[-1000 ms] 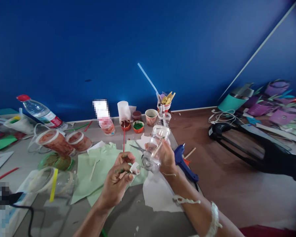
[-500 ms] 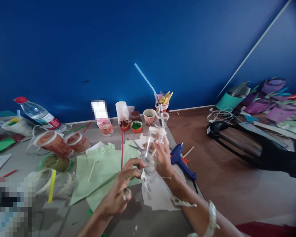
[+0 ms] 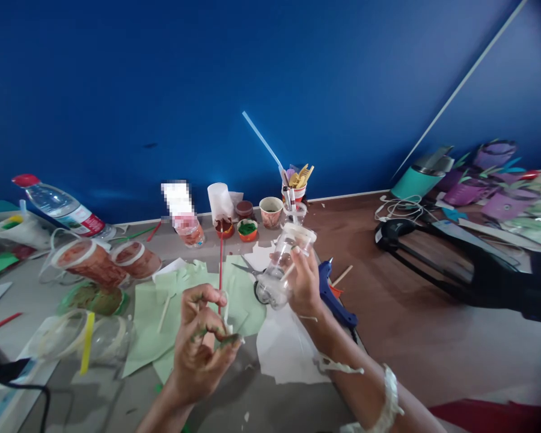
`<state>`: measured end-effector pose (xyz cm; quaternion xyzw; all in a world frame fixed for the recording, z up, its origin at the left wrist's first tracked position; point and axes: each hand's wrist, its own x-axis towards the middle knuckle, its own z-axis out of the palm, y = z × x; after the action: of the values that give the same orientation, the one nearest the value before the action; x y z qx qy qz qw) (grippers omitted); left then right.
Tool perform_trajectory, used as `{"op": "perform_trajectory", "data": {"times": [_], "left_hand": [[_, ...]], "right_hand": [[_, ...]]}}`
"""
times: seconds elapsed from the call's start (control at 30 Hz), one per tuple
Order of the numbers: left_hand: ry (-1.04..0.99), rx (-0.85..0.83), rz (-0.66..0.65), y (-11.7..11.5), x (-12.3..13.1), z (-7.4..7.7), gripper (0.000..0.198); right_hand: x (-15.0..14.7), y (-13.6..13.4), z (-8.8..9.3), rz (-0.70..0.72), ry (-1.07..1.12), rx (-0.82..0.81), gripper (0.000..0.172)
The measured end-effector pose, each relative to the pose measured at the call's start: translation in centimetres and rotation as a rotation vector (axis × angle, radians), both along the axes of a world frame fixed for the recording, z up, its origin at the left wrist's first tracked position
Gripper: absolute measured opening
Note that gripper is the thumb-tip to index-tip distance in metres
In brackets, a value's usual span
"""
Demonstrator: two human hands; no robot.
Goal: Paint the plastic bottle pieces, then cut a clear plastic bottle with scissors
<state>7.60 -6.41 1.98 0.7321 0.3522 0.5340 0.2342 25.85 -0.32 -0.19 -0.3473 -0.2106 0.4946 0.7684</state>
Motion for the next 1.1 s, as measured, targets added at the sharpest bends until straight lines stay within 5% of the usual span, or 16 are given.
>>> {"op": "perform_trajectory", "data": {"times": [0.17, 0.37, 0.53, 0.73, 0.87, 0.97, 1.1], "left_hand": [[-0.034, -0.075, -0.01, -0.4, 0.4, -0.2, 0.028], [-0.126, -0.13, -0.375, -0.4, 1.2, -0.7, 0.019], [0.171, -0.196, -0.611, -1.3, 2.1, -1.2, 0.027], [0.749, 0.236, -0.575, -2.8, 4.5, -2.3, 0.076], [1.001, 0.394, -0.472, -3.3, 5.6, -2.7, 0.058], [1.001, 0.401, -0.436, -3.2, 5.6, -2.8, 0.051], [0.673, 0.178, -0.624, -2.5, 4.7, -2.6, 0.069]], "right_hand": [[-0.4, -0.2, -0.2, 0.019, -0.03, -0.003, 0.039], [-0.7, -0.3, -0.7, 0.06, -0.047, -0.001, 0.042], [-1.0, -0.5, -0.9, 0.09, -0.046, -0.026, 0.043], [-1.3, -0.7, -1.5, 0.084, -0.121, -0.051, 0.041], [-1.5, -1.1, -1.7, 0.119, -0.194, -0.039, 0.038], [-1.5, -1.2, -1.3, 0.127, -0.188, -0.064, 0.036], [-1.4, -1.3, -0.8, 0.16, -0.143, -0.084, 0.032]]}}
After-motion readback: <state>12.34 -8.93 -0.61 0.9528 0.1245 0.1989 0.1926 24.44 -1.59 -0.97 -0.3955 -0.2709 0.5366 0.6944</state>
